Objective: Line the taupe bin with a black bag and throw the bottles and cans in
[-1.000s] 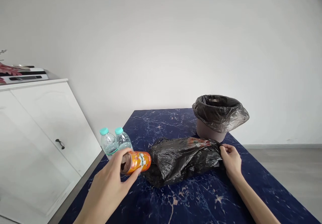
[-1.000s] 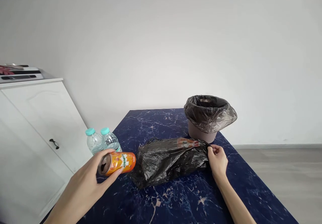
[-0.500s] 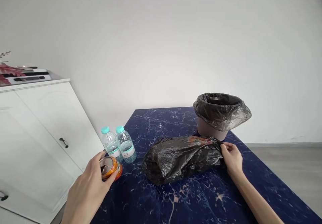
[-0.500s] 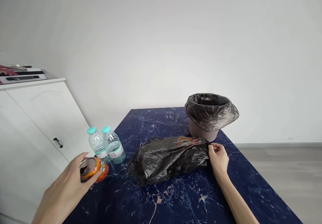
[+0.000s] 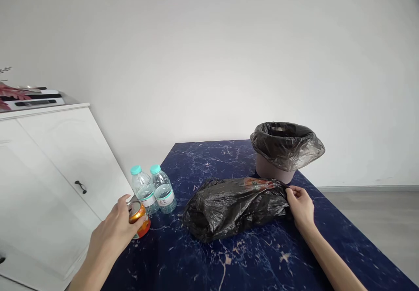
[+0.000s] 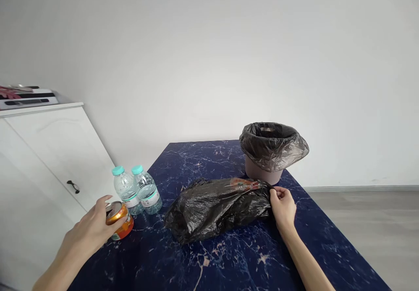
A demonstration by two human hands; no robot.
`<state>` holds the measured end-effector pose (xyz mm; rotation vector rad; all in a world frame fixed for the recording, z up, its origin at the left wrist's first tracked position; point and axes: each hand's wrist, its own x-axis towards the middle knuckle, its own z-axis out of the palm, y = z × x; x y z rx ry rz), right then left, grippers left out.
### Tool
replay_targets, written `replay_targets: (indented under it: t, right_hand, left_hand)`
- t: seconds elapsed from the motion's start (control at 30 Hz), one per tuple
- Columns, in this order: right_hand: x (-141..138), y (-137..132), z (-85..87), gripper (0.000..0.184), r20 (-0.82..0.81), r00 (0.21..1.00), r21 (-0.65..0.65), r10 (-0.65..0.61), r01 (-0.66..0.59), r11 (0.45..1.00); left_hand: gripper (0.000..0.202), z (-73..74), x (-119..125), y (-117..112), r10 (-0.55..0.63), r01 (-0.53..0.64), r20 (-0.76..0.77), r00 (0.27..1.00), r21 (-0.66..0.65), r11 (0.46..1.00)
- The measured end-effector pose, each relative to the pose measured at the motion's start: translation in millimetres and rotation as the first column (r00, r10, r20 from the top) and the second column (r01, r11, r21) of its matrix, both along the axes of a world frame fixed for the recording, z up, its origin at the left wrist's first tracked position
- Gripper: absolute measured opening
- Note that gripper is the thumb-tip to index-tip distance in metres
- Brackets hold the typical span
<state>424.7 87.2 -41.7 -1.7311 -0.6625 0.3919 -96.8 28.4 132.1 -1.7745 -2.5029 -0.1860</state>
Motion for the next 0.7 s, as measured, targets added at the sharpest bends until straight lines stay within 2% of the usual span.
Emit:
replay_targets:
  t: [0.1,0.17,0.23,0.27,0.3,0.37,0.4,0.43,0.5,0.57,0.63,0.7]
  right_hand:
    - [-0.6,-0.7,1.1,0.039,0.003,1.0,-0.001,0.002,-0.002,1.0]
    - [-0.9,-0.9,1.7,0.039,0.007,1.0,-0.002,0.002,-0.002,1.0]
    - [-1.3,-0.9,2.1,0.039,0.011,1.0,-0.002,0.001,-0.001,1.0]
    - [-1.4,-0.8,2.1,0.039,0.013,1.0,-0.001,0.0,0.0,1.0]
    - [-1.5,-0.8,2.0,0.039,0.014,1.0,-0.002,0.0,0.0,1.0]
    - [-1.5,-0.7,1.7,0.039,0.015,1.0,-0.005,0.0,0.0,1.0]
    - [-1.5,-0.7,1.6,0.039,0.015,1.0,-0.006,0.0,0.0,1.0]
    - [-1.4,-0.8,1.5,0.039,0.014,1.0,-0.007,0.001,-0.001,1.0]
    - [-1.6,-1.1,1.7,0.039,0.013,1.0,-0.005,0.001,-0.001,1.0]
    - [-1.9,-1.3,2.4,0.039,0.014,1.0,-0.003,-0.002,0.002,1.0]
    - [-2.4,-1.5,3.4,0.038,0.016,1.0,0.001,-0.006,0.006,1.0]
    - [-2.9,-1.5,4.4,0.038,0.019,1.0,0.006,-0.006,0.006,1.0]
  left_hand:
    - [0.071,-3.9,-0.3,-1.0,-0.039,0.037,0.042,0.998,0.034,0.999]
    - [0.078,-7.2,-0.6,-3.9,-0.059,0.053,0.063,0.996,0.086,0.995]
    - [0.085,-10.0,2.5,-9.6,-0.092,0.085,0.027,0.995,0.198,0.977]
    - [0.084,-10.9,6.5,-13.5,-0.121,0.119,-0.013,0.993,0.287,0.95]
    - [0.079,-11.5,12.2,-18.0,-0.16,0.169,-0.057,0.985,0.391,0.905]
    - [0.06,-12.0,28.7,-27.4,-0.268,0.292,-0.129,0.955,0.583,0.758]
    - [0.049,-12.3,38.7,-31.5,-0.348,0.355,-0.141,0.927,0.635,0.686]
    - [0.038,-12.9,49.2,-34.7,-0.451,0.427,-0.137,0.882,0.64,0.64]
    - [0.023,-15.6,69.8,-36.9,-0.667,0.595,-0.064,0.742,0.523,0.611]
    - [0.024,-20.5,88.1,-32.7,-0.794,0.741,0.06,0.606,0.322,0.59]
    - [0.032,-27.3,103.7,-22.7,-0.825,0.812,0.133,0.549,0.148,0.564]
    - [0.04,-34.9,117.7,-8.8,-0.836,0.841,0.143,0.53,0.036,0.539]
